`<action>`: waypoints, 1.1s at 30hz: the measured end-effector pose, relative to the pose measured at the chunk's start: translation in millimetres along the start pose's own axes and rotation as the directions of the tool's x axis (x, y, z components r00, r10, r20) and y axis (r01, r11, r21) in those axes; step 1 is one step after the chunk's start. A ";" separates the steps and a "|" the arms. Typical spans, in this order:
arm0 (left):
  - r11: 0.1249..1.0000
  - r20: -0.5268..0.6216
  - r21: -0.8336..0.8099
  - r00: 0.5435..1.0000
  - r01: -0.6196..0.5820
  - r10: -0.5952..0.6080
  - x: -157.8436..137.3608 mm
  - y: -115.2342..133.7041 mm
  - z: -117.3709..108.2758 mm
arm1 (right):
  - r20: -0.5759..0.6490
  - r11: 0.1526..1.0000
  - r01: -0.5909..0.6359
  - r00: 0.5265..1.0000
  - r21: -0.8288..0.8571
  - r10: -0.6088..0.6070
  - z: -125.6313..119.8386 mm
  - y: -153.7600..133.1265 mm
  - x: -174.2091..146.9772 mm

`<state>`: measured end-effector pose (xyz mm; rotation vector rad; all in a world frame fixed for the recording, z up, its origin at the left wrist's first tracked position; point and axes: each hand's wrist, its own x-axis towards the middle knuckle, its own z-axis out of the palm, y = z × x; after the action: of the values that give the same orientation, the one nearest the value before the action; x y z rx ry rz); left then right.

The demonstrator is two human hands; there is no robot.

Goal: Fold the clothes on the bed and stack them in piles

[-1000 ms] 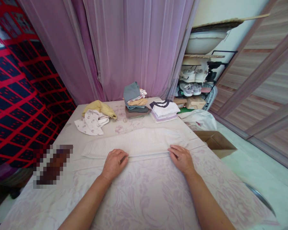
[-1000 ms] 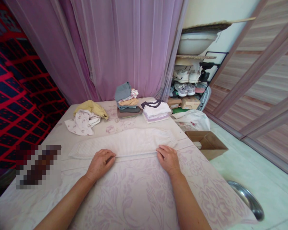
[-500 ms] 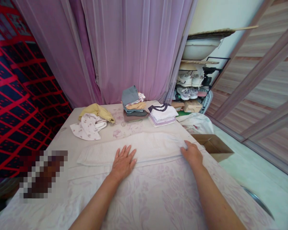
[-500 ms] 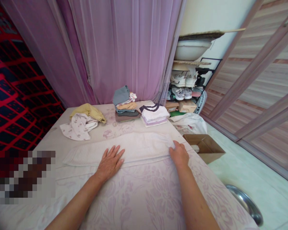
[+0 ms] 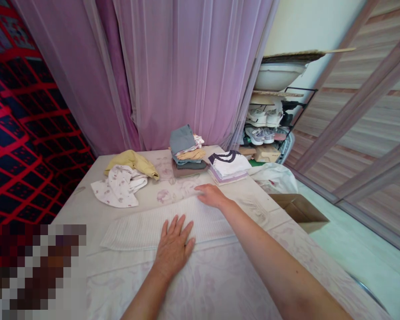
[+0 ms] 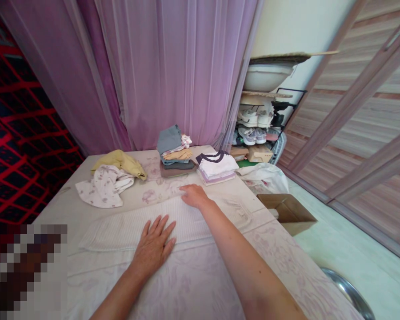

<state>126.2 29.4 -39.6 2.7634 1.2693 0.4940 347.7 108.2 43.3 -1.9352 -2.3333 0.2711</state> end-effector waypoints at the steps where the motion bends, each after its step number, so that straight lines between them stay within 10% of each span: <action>1: 1.000 -0.003 -0.002 1.000 -0.002 0.002 -0.2 -0.1 0.2 | 0.040 1.000 0.025 0.999 -0.013 -0.024 1.4 -2.8 7.6; 12: 0.999 0.003 -0.037 1.000 0.004 -0.004 0.4 1.3 1.0 | 0.227 0.904 0.396 0.906 -0.159 -0.357 -15.6 -13.3 -11.3; 20: 0.999 0.032 -0.047 0.999 0.017 -0.015 0.3 3.4 -2.0 | 0.328 0.815 0.436 0.888 -0.383 -0.321 -27.6 -16.6 -11.1; 33: 0.990 0.118 -0.104 0.989 0.098 -0.086 2.6 8.9 -10.2 | 0.008 0.920 0.036 0.999 -0.390 -0.036 16.2 1.8 8.7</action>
<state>131.0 24.7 -27.6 2.5898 1.2961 0.3812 344.8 115.9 26.7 -2.0425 -2.5774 -0.2172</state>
